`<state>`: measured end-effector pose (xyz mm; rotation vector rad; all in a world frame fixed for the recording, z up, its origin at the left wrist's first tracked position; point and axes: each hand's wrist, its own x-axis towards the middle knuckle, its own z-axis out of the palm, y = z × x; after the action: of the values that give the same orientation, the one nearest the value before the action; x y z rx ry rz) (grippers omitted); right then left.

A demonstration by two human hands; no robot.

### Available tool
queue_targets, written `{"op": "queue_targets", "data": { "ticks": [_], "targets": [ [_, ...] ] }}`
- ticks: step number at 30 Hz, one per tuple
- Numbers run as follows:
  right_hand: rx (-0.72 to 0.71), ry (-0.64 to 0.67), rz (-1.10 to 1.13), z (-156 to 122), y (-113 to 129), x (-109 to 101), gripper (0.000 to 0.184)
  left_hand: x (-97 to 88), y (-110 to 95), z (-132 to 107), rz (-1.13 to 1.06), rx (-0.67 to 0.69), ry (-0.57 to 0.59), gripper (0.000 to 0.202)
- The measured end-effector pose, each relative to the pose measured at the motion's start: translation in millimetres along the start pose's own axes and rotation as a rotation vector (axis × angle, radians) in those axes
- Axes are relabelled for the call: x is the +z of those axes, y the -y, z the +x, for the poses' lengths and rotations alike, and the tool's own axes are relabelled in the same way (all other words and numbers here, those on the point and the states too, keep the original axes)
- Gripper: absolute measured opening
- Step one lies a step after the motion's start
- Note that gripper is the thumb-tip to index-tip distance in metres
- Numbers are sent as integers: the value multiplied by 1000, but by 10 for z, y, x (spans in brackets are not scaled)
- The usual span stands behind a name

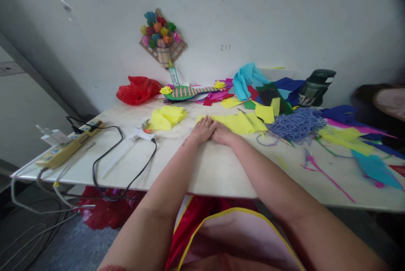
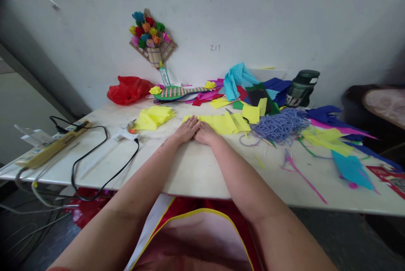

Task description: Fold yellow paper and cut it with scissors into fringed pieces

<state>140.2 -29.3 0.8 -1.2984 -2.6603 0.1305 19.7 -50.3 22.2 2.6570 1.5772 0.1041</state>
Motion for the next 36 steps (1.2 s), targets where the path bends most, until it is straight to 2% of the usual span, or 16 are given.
{"op": "queue_targets", "data": {
  "ticks": [6,8,11,15,21,36],
  "targets": [
    [90,47,6,-60,-235,-75,52,40,-34,52,-47,-94,14,52],
    [165,41,27,-94,-344,-106,52,65,-40,70,-65,-151,15,56],
    [238,-41,189,-137,-472,-151,54,102,-33,92,-69,-204,8,62],
    [322,-135,386,-172,-563,-181,52,110,-16,105,-43,-188,22,68],
    [346,-163,446,-197,-603,-189,53,40,-11,68,-42,-142,74,85],
    [367,-184,411,-170,-555,-182,53,55,-34,63,-10,-146,60,80]
  ]
}}
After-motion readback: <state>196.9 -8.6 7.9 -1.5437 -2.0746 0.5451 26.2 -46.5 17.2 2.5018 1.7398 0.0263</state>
